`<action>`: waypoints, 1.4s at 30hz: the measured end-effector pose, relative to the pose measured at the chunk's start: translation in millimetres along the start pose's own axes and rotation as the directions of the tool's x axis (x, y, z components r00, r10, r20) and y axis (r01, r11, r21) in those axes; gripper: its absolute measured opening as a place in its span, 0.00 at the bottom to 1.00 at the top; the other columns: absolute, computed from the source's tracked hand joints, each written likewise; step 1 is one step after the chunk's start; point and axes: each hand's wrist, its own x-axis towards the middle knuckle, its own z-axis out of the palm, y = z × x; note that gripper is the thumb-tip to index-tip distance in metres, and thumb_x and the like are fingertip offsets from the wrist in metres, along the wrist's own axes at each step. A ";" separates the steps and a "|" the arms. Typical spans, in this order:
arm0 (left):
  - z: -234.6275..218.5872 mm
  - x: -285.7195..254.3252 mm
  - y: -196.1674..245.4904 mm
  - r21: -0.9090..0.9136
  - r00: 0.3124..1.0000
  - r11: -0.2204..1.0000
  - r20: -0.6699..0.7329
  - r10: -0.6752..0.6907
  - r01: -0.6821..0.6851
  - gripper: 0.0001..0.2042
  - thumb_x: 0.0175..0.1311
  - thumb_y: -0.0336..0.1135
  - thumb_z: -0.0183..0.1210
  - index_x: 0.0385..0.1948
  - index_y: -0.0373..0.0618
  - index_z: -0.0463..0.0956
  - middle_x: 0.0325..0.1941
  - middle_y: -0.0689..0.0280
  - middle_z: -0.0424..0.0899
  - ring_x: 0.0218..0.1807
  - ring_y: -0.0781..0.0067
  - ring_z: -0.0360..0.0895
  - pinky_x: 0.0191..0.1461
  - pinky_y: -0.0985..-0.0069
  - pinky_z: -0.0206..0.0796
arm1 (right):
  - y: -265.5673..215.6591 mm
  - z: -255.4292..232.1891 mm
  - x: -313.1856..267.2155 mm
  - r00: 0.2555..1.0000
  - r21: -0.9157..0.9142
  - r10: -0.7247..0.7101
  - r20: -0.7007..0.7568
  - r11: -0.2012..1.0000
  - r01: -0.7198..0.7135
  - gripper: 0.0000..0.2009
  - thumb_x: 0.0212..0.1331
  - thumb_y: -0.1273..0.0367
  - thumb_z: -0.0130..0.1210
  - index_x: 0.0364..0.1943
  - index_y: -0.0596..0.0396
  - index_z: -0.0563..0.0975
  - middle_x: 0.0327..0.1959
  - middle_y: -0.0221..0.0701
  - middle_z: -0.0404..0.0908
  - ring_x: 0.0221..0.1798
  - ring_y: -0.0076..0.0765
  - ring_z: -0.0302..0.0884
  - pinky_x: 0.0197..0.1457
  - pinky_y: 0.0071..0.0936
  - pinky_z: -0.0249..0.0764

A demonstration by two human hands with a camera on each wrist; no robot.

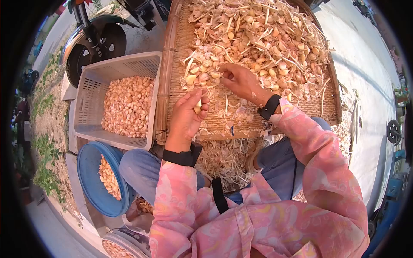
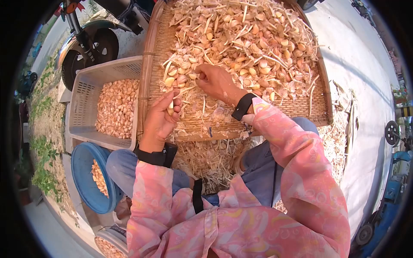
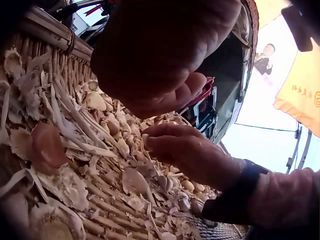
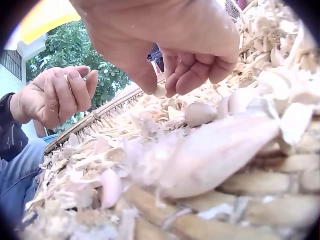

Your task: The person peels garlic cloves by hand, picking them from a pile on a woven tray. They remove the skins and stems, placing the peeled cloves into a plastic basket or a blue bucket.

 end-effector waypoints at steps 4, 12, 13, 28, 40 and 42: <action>-34.3 -48.7 27.5 -0.295 0.990 0.955 0.129 0.063 -0.022 0.12 0.64 0.35 0.50 0.44 0.37 0.67 0.24 0.68 0.69 0.23 0.81 0.63 0.20 0.90 0.56 | -20.2 1.0 -6.8 0.975 0.650 0.150 0.161 0.727 -0.220 0.09 0.55 0.68 0.52 0.40 0.53 0.74 0.27 0.20 0.72 0.29 0.17 0.68 0.32 0.17 0.65; -151.7 -191.6 95.4 0.785 0.459 0.605 -0.494 0.739 -0.130 0.19 0.64 0.44 0.49 0.46 0.35 0.70 0.45 0.57 0.75 0.41 0.70 0.75 0.40 0.81 0.67 | -61.1 9.2 -31.3 0.957 0.666 0.032 0.287 0.712 -0.223 0.10 0.57 0.69 0.53 0.42 0.54 0.73 0.28 0.19 0.72 0.30 0.15 0.68 0.34 0.14 0.65; -147.1 -200.3 89.8 0.765 0.460 0.629 -0.513 0.724 -0.137 0.20 0.64 0.44 0.50 0.45 0.34 0.70 0.44 0.57 0.76 0.42 0.70 0.75 0.42 0.80 0.67 | -77.9 17.4 -35.4 0.959 0.675 -0.032 0.281 0.717 -0.174 0.10 0.56 0.68 0.54 0.41 0.55 0.73 0.28 0.20 0.73 0.30 0.16 0.69 0.34 0.15 0.66; -160.4 -240.5 102.6 0.698 0.614 0.634 -0.351 0.707 -0.332 0.14 0.63 0.39 0.51 0.45 0.39 0.72 0.41 0.62 0.79 0.38 0.79 0.76 0.39 0.85 0.66 | -154.8 96.6 -91.2 0.648 0.413 -0.508 0.568 0.856 0.310 0.08 0.54 0.71 0.51 0.38 0.58 0.73 0.32 0.39 0.76 0.35 0.42 0.75 0.39 0.31 0.70; 19.1 86.2 4.2 0.782 0.656 -0.457 0.612 0.441 -0.423 0.08 0.49 0.29 0.55 0.30 0.38 0.76 0.33 0.54 0.78 0.37 0.52 0.75 0.40 0.61 0.67 | -49.4 4.9 -73.6 0.822 0.216 -0.244 0.515 0.965 0.151 0.07 0.53 0.70 0.51 0.35 0.56 0.74 0.27 0.39 0.76 0.30 0.45 0.74 0.35 0.33 0.69; 26.4 98.0 -8.3 0.717 0.694 -0.593 0.635 0.340 -0.366 0.09 0.47 0.32 0.58 0.31 0.41 0.76 0.32 0.55 0.78 0.37 0.52 0.74 0.40 0.59 0.65 | -40.8 5.6 -75.3 0.821 0.186 -0.240 0.518 0.968 0.166 0.07 0.53 0.70 0.50 0.35 0.56 0.74 0.26 0.39 0.76 0.30 0.45 0.74 0.35 0.34 0.69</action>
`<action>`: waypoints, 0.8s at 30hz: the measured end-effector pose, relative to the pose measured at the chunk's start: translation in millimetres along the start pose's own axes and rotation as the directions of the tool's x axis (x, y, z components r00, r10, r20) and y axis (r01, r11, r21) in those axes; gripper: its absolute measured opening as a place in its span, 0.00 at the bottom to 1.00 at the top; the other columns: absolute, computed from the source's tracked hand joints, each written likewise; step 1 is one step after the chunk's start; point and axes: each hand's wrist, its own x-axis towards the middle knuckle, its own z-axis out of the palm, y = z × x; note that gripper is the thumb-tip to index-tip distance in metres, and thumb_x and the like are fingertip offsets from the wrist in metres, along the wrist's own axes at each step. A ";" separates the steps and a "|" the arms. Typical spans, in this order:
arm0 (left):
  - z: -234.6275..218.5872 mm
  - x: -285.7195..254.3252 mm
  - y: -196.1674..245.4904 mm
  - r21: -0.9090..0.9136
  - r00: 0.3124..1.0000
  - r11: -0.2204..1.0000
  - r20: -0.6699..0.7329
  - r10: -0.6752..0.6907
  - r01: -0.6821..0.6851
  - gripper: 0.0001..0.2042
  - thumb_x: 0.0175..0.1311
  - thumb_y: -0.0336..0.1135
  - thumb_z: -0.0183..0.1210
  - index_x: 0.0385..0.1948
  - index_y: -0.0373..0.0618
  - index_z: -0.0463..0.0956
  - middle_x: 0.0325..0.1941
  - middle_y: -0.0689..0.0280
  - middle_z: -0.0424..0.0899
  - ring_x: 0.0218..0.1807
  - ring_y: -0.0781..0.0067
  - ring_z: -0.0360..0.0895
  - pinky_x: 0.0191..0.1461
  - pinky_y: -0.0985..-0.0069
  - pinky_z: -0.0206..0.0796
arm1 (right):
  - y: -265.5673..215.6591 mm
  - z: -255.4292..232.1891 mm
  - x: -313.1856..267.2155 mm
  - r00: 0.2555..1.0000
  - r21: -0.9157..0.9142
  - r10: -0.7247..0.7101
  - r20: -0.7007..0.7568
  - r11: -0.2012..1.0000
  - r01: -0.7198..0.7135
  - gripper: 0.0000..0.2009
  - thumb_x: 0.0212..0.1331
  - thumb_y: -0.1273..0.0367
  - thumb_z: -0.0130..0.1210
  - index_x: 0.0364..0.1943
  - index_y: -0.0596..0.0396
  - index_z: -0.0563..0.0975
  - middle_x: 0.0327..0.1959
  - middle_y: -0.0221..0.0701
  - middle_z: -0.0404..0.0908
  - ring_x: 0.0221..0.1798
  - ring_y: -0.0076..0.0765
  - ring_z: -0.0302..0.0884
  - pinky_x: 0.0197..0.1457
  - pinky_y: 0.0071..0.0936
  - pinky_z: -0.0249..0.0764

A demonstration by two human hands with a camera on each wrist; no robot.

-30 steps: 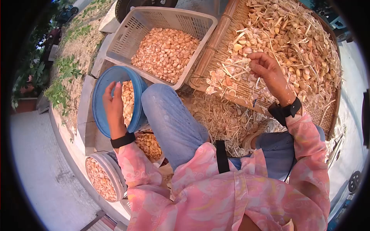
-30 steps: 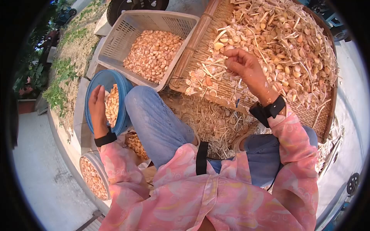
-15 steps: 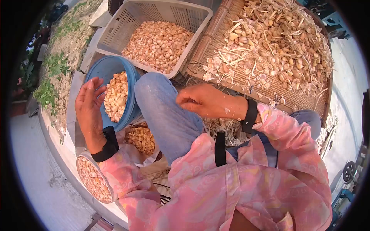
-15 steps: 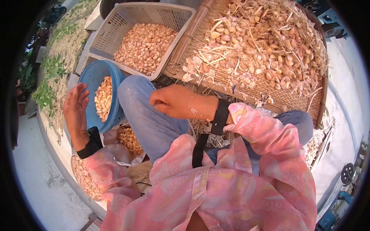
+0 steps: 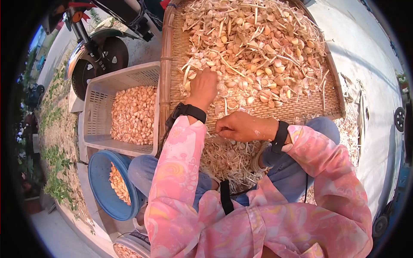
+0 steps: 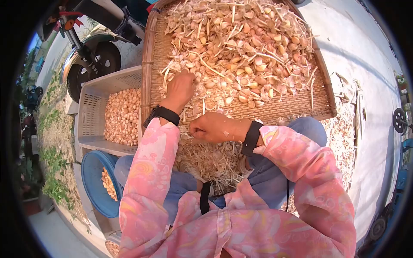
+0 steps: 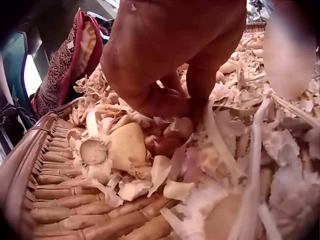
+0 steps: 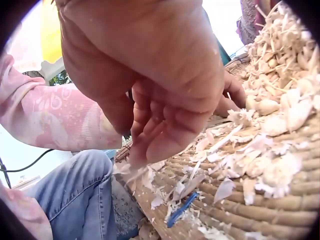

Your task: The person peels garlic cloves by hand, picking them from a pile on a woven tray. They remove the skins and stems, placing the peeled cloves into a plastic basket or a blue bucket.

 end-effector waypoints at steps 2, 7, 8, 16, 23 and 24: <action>-5.6 -7.0 8.9 -0.025 0.996 1.000 0.094 -0.003 0.005 0.10 0.47 0.34 0.59 0.30 0.41 0.75 0.32 0.56 0.78 0.36 0.53 0.74 0.39 0.60 0.65 | 0.1 -9.0 -6.5 1.000 -0.004 0.022 -0.004 1.000 -0.022 0.07 0.53 0.70 0.50 0.34 0.56 0.74 0.26 0.39 0.76 0.30 0.45 0.75 0.35 0.34 0.69; -20.2 -15.8 10.1 -0.047 0.957 0.988 0.260 -0.131 0.148 0.13 0.48 0.39 0.61 0.35 0.45 0.75 0.35 0.59 0.77 0.38 0.54 0.75 0.38 0.62 0.65 | 12.7 -21.7 -7.1 0.980 -0.036 0.043 -0.196 0.998 -0.051 0.05 0.52 0.70 0.50 0.31 0.55 0.74 0.25 0.39 0.76 0.30 0.46 0.74 0.34 0.36 0.69; -23.7 -15.2 14.7 -0.023 0.969 0.991 0.213 -0.123 0.131 0.14 0.50 0.40 0.60 0.38 0.46 0.75 0.35 0.55 0.77 0.38 0.53 0.75 0.38 0.61 0.66 | 15.5 -22.9 -6.4 0.970 -0.020 0.034 -0.241 0.999 -0.039 0.05 0.51 0.70 0.50 0.30 0.55 0.74 0.23 0.39 0.75 0.30 0.47 0.74 0.34 0.38 0.68; 3.1 -1.2 20.3 0.043 0.960 0.986 0.226 -0.165 0.160 0.13 0.49 0.39 0.58 0.34 0.42 0.73 0.30 0.51 0.76 0.36 0.49 0.75 0.39 0.59 0.66 | 13.7 -30.8 -10.7 0.922 -0.044 0.116 -0.370 0.989 -0.142 0.05 0.50 0.69 0.50 0.29 0.54 0.74 0.24 0.38 0.77 0.31 0.48 0.75 0.34 0.39 0.69; -23.2 -42.6 14.0 -0.622 0.943 0.714 0.137 -0.304 0.321 0.14 0.52 0.31 0.55 0.40 0.35 0.70 0.32 0.57 0.78 0.31 0.65 0.77 0.36 0.73 0.68 | 40.3 -28.9 1.4 0.741 0.043 0.074 -0.667 0.997 -0.061 0.12 0.54 0.70 0.52 0.42 0.59 0.73 0.36 0.38 0.77 0.30 0.33 0.77 0.32 0.29 0.71; -25.0 -45.7 15.8 -0.786 0.935 0.538 0.141 -0.325 0.306 0.14 0.53 0.31 0.55 0.41 0.35 0.70 0.31 0.61 0.78 0.30 0.70 0.76 0.34 0.77 0.67 | 40.0 -27.4 5.1 0.730 0.047 0.034 -0.683 0.999 -0.003 0.13 0.56 0.69 0.52 0.45 0.60 0.73 0.38 0.35 0.75 0.29 0.29 0.74 0.31 0.25 0.70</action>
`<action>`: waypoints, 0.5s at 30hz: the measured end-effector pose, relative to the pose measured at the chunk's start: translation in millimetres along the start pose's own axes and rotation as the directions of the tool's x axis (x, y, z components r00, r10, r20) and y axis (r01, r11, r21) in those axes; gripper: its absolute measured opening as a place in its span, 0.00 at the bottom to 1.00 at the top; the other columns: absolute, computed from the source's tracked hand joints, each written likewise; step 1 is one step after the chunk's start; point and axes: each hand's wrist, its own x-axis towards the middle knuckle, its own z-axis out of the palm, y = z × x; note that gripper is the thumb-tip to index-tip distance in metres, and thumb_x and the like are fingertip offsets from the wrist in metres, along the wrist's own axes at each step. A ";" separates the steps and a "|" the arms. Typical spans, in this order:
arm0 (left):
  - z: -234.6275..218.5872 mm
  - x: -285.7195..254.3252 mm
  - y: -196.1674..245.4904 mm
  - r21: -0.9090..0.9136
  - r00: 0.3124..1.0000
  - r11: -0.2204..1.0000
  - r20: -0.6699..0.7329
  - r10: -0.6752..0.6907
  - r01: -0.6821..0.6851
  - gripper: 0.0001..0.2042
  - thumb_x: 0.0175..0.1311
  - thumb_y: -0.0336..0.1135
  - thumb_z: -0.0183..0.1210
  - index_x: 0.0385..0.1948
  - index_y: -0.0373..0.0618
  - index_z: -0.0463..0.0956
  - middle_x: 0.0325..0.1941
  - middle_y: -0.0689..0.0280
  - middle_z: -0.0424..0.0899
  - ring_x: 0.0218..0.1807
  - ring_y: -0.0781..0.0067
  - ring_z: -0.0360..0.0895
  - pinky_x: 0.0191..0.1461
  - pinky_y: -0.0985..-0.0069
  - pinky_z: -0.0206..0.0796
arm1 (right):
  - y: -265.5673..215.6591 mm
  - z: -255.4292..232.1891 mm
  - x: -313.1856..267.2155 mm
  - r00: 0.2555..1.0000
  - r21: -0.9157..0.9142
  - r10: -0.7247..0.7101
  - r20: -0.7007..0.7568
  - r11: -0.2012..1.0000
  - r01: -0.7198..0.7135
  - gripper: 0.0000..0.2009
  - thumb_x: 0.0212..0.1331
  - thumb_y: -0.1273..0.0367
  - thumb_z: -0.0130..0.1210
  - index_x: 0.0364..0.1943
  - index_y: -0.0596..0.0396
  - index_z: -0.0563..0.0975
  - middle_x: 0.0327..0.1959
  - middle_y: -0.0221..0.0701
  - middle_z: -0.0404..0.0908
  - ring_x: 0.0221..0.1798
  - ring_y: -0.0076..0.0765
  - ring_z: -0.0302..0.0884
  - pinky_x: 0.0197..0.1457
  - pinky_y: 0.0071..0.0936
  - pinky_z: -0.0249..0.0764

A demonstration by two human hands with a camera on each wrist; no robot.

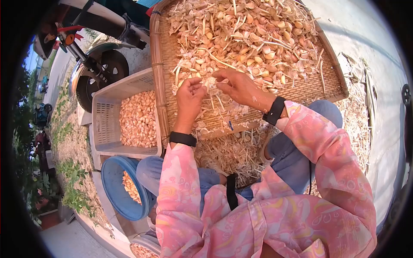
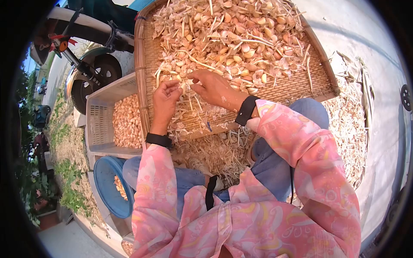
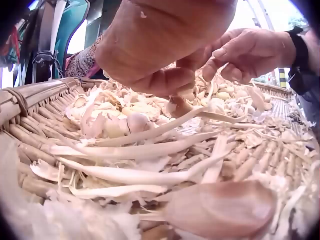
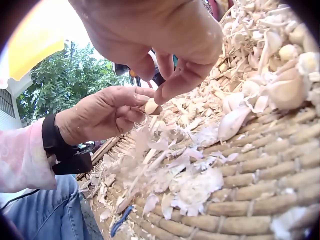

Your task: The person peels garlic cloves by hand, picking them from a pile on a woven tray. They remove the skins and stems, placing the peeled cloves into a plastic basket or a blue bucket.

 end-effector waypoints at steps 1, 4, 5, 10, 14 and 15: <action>-0.5 -3.1 2.5 -0.239 1.000 0.971 -0.011 -0.018 0.015 0.14 0.54 0.31 0.56 0.41 0.35 0.70 0.31 0.65 0.78 0.30 0.75 0.75 0.33 0.80 0.67 | -0.5 2.4 0.8 1.000 0.072 0.000 0.011 0.997 0.000 0.12 0.56 0.69 0.52 0.44 0.59 0.73 0.37 0.33 0.75 0.29 0.27 0.73 0.31 0.23 0.69; -4.3 -16.3 7.9 -0.448 0.990 0.884 0.087 -0.110 0.137 0.14 0.57 0.31 0.56 0.43 0.35 0.70 0.31 0.69 0.77 0.28 0.84 0.72 0.29 0.88 0.64 | -4.2 6.5 0.3 0.998 0.251 0.024 0.065 0.967 -0.040 0.10 0.56 0.70 0.54 0.40 0.59 0.74 0.31 0.28 0.75 0.27 0.21 0.69 0.29 0.19 0.66; -5.3 -19.1 8.9 -0.490 0.988 0.859 0.112 -0.108 0.150 0.14 0.58 0.31 0.56 0.43 0.35 0.70 0.31 0.68 0.77 0.27 0.84 0.72 0.29 0.88 0.63 | -4.2 6.8 1.5 0.994 0.286 0.048 0.098 0.955 -0.074 0.08 0.56 0.70 0.54 0.38 0.58 0.74 0.30 0.26 0.74 0.26 0.19 0.68 0.28 0.18 0.65; 2.7 -35.4 15.7 -0.494 0.984 0.852 0.122 -0.130 0.174 0.13 0.61 0.35 0.55 0.42 0.36 0.71 0.29 0.68 0.77 0.25 0.84 0.72 0.27 0.88 0.63 | -17.9 6.7 -2.0 0.973 0.341 0.134 0.190 0.920 -0.193 0.05 0.56 0.70 0.56 0.29 0.56 0.74 0.22 0.20 0.72 0.24 0.15 0.65 0.26 0.15 0.63; -12.7 -26.9 7.4 -0.439 0.982 0.880 0.050 -0.181 0.184 0.11 0.62 0.33 0.53 0.41 0.36 0.72 0.28 0.66 0.78 0.25 0.85 0.72 0.26 0.88 0.63 | -13.5 -0.4 3.4 0.882 0.340 0.234 0.409 0.858 -0.385 0.07 0.54 0.67 0.56 0.27 0.56 0.74 0.20 0.24 0.73 0.23 0.18 0.67 0.25 0.19 0.64; -18.3 -19.6 6.5 -0.384 0.979 0.905 -0.011 -0.204 0.184 0.11 0.62 0.33 0.52 0.41 0.36 0.72 0.28 0.66 0.78 0.25 0.85 0.72 0.26 0.89 0.63 | -12.8 -3.6 5.1 0.846 0.188 0.258 0.466 0.906 -0.380 0.08 0.53 0.66 0.56 0.27 0.56 0.75 0.19 0.28 0.74 0.22 0.22 0.69 0.26 0.23 0.65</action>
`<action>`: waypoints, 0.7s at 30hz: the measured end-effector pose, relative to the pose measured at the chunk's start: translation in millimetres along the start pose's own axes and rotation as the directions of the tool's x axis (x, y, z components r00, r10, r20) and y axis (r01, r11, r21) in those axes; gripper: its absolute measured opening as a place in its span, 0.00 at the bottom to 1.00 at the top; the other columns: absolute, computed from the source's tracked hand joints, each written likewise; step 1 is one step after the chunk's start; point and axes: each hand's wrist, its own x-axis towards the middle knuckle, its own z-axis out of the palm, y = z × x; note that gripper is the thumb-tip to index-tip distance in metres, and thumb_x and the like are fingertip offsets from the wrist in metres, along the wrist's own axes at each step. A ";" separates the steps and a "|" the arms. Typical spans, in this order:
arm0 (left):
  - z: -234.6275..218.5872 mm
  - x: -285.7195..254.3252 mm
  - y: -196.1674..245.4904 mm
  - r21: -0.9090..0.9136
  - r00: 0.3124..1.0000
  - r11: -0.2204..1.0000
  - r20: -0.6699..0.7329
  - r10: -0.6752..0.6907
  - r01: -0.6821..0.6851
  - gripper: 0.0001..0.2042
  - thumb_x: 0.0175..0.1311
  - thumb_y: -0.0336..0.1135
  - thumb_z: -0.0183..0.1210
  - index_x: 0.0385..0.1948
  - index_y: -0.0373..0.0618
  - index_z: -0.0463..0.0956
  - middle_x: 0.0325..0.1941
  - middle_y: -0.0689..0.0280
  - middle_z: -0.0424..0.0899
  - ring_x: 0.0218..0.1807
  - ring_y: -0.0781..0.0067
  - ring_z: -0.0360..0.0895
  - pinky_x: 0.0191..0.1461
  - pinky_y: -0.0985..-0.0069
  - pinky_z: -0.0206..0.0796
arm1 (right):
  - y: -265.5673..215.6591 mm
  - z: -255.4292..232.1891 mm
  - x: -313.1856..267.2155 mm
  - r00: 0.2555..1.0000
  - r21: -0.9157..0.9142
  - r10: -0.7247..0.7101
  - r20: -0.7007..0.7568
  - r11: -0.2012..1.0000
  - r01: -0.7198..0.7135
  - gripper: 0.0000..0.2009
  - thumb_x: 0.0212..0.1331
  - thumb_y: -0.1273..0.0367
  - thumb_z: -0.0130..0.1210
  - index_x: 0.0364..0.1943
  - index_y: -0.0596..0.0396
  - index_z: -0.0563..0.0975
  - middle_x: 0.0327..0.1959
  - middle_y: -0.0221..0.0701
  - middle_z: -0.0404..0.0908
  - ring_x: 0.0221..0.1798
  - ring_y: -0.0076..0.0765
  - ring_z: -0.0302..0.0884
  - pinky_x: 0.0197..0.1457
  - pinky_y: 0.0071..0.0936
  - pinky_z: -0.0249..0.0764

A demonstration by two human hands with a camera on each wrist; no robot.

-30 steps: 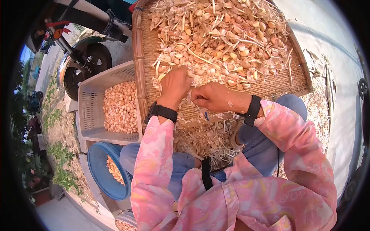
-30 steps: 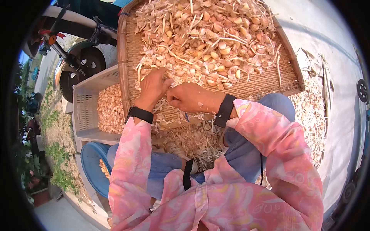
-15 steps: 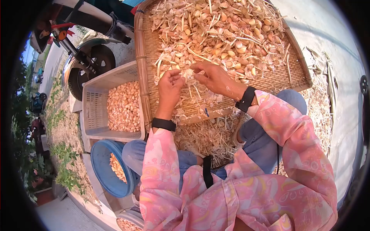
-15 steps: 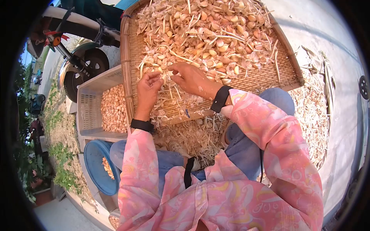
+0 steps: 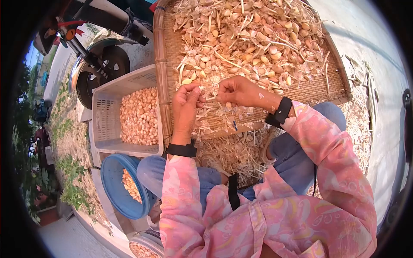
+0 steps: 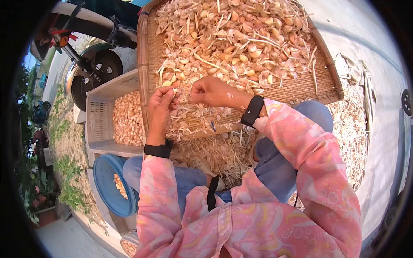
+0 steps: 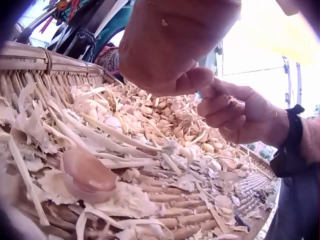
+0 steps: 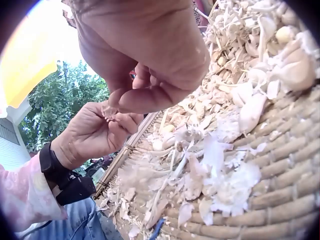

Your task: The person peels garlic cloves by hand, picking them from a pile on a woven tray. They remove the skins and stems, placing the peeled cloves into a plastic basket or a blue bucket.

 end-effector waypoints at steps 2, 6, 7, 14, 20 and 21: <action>-5.4 32.6 -0.2 0.350 0.985 0.928 -0.059 0.160 -0.130 0.08 0.56 0.30 0.53 0.33 0.35 0.74 0.29 0.58 0.79 0.27 0.70 0.76 0.30 0.77 0.68 | 5.6 1.6 1.0 1.000 -0.220 -0.009 0.002 0.975 0.010 0.09 0.52 0.64 0.56 0.27 0.56 0.75 0.19 0.34 0.75 0.23 0.31 0.72 0.27 0.30 0.67; 13.1 80.2 -5.3 0.915 0.937 0.309 0.160 0.311 -0.259 0.07 0.49 0.27 0.52 0.28 0.33 0.76 0.31 0.46 0.77 0.33 0.49 0.77 0.38 0.62 0.70 | 6.4 13.0 -0.4 0.991 -0.379 -0.133 -0.025 0.918 0.114 0.09 0.53 0.63 0.52 0.27 0.55 0.75 0.21 0.40 0.75 0.25 0.47 0.71 0.30 0.37 0.66; 23.6 83.1 -5.1 0.957 0.932 0.131 0.210 0.296 -0.257 0.08 0.48 0.26 0.52 0.27 0.32 0.76 0.32 0.44 0.76 0.35 0.44 0.76 0.40 0.59 0.69 | 6.7 13.2 0.7 0.987 -0.397 -0.160 -0.017 0.907 0.140 0.09 0.54 0.65 0.52 0.27 0.56 0.74 0.20 0.39 0.74 0.23 0.43 0.70 0.28 0.35 0.65; 27.7 84.1 -17.3 0.846 0.949 0.458 0.155 0.274 -0.271 0.09 0.45 0.29 0.59 0.27 0.34 0.73 0.28 0.51 0.78 0.32 0.54 0.78 0.36 0.62 0.69 | 11.9 6.2 6.2 0.951 -0.431 -0.228 -0.208 0.894 0.120 0.11 0.55 0.64 0.51 0.31 0.59 0.72 0.22 0.40 0.75 0.27 0.47 0.73 0.31 0.36 0.68; 20.9 24.0 16.7 -0.158 0.963 0.951 0.075 -0.257 0.266 0.07 0.57 0.26 0.56 0.37 0.38 0.72 0.27 0.66 0.79 0.26 0.84 0.75 0.28 0.91 0.70 | 0.8 7.1 2.6 0.927 -0.456 -0.263 -0.268 0.882 0.118 0.13 0.60 0.62 0.47 0.38 0.60 0.68 0.29 0.46 0.76 0.34 0.54 0.74 0.35 0.42 0.67; 19.8 15.7 17.3 -0.204 0.964 0.944 0.107 -0.243 0.260 0.08 0.57 0.26 0.56 0.38 0.38 0.72 0.28 0.66 0.79 0.27 0.83 0.76 0.28 0.90 0.70 | -3.7 7.7 0.2 0.930 -0.463 -0.263 -0.258 0.878 0.120 0.13 0.60 0.62 0.46 0.38 0.60 0.68 0.29 0.47 0.75 0.35 0.55 0.73 0.35 0.43 0.67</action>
